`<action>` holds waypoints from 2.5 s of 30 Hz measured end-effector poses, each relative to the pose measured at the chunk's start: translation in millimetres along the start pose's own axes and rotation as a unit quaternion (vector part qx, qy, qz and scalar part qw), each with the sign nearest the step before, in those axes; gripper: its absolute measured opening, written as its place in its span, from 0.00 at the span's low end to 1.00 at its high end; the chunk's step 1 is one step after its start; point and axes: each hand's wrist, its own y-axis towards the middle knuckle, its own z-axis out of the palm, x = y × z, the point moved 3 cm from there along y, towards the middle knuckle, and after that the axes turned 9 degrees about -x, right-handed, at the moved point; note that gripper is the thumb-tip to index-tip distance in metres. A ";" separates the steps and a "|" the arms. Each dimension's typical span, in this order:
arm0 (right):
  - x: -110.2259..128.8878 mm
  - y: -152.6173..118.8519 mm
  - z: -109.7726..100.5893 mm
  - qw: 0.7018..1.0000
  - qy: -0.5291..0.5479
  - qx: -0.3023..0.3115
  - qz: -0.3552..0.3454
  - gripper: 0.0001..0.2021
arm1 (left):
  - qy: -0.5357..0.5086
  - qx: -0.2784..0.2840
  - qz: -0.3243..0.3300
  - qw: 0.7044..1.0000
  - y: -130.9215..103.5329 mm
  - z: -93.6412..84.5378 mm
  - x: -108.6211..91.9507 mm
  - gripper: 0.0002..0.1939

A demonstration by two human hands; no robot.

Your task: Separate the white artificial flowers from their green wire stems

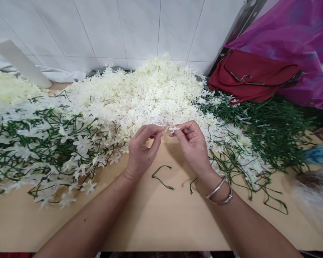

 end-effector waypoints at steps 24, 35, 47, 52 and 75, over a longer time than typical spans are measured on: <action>1.2 9.7 -8.8 0.998 0.011 0.018 0.056 0.09 | 0.114 0.399 -0.007 0.910 -50.4 -28.0 -9.5 0.12; -2.5 -10.1 10.7 0.948 0.019 0.257 0.188 0.10 | -0.113 0.104 -0.365 0.918 -46.3 -45.2 16.5 0.08; -0.6 -11.6 12.2 0.936 -0.021 0.296 0.189 0.08 | -0.128 0.148 -0.338 0.921 -44.7 -44.9 9.6 0.09; -0.7 -11.1 10.9 0.934 -0.038 0.291 0.203 0.08 | -0.139 0.151 -0.333 0.920 -45.2 -44.6 8.2 0.08; -3.2 -19.7 21.8 0.939 -0.031 0.274 0.204 0.09 | -0.152 0.139 -0.379 0.902 -47.7 -43.5 10.5 0.14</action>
